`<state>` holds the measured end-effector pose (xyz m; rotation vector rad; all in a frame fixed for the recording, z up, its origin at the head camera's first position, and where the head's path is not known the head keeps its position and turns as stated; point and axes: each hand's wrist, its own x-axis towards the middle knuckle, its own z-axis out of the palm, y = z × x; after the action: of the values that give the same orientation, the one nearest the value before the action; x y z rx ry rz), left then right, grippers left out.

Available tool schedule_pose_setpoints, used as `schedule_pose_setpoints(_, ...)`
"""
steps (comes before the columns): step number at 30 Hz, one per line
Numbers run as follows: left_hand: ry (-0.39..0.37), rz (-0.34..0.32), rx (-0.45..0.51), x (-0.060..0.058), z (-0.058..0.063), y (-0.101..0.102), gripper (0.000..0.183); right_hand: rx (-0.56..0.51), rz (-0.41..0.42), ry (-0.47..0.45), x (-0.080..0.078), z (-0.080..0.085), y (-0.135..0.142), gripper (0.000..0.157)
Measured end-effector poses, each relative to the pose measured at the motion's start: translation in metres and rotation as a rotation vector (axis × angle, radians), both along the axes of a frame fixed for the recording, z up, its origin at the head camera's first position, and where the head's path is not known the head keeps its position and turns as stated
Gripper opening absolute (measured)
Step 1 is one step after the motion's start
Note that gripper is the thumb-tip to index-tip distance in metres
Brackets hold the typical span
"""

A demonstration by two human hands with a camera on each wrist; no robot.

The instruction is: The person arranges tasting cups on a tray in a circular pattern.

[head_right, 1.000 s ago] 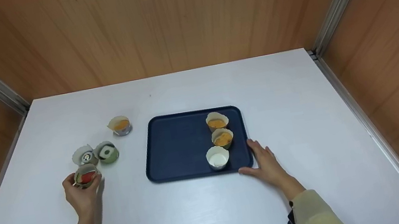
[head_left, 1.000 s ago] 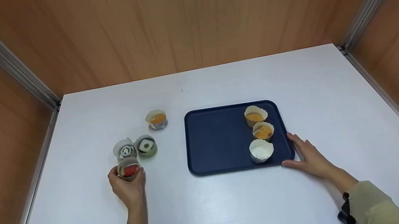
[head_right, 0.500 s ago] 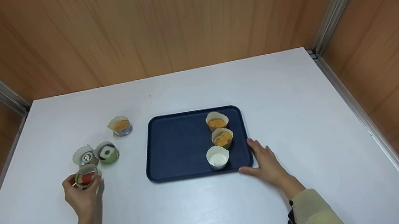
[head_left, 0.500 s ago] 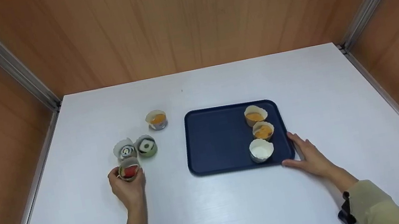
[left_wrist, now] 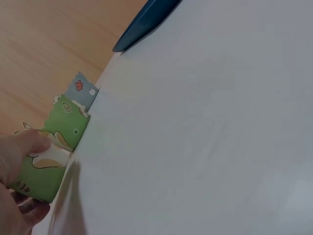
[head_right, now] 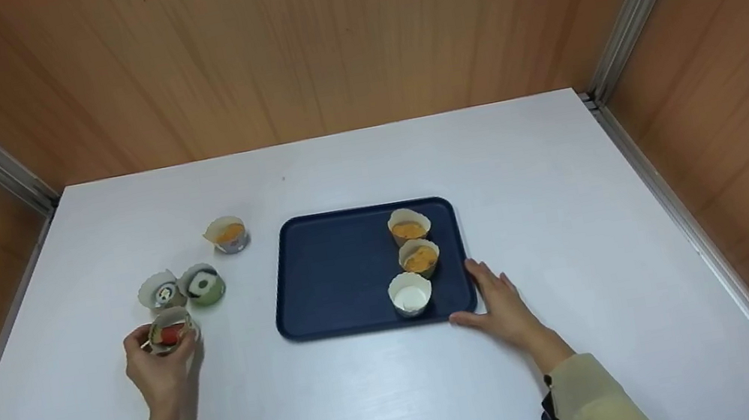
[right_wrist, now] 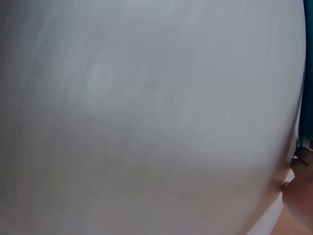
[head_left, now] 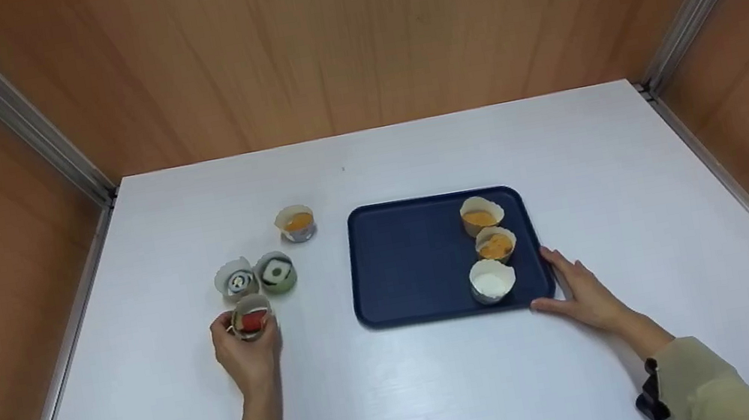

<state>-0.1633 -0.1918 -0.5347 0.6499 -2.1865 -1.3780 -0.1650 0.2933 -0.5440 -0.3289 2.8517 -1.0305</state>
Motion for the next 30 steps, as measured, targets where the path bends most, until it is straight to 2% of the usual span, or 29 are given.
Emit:
schedule_pose_setpoints(4, 0.023, -0.041, -0.016, 0.002, 0.002, 0.006, 0.055, 0.002, 0.002, -0.001, 0.0, 0.001, 0.0, 0.091)
schedule_pose_setpoints(13, 0.02, -0.123, -0.017, 0.004, 0.008, 0.022, 0.057, -0.002, -0.001, -0.014, -0.001, 0.001, -0.002, 0.091)
schedule_pose_setpoints(23, 0.094, -0.227, -0.055, 0.005, 0.016, 0.043, 0.057, 0.006, -0.016, -0.035, 0.0, 0.0, -0.004, 0.092)
schedule_pose_setpoints(30, 0.186, -0.28, -0.14, 0.0, 0.019, 0.058, 0.053, -0.001, 0.015, 0.029, -0.001, -0.001, -0.005, 0.091)
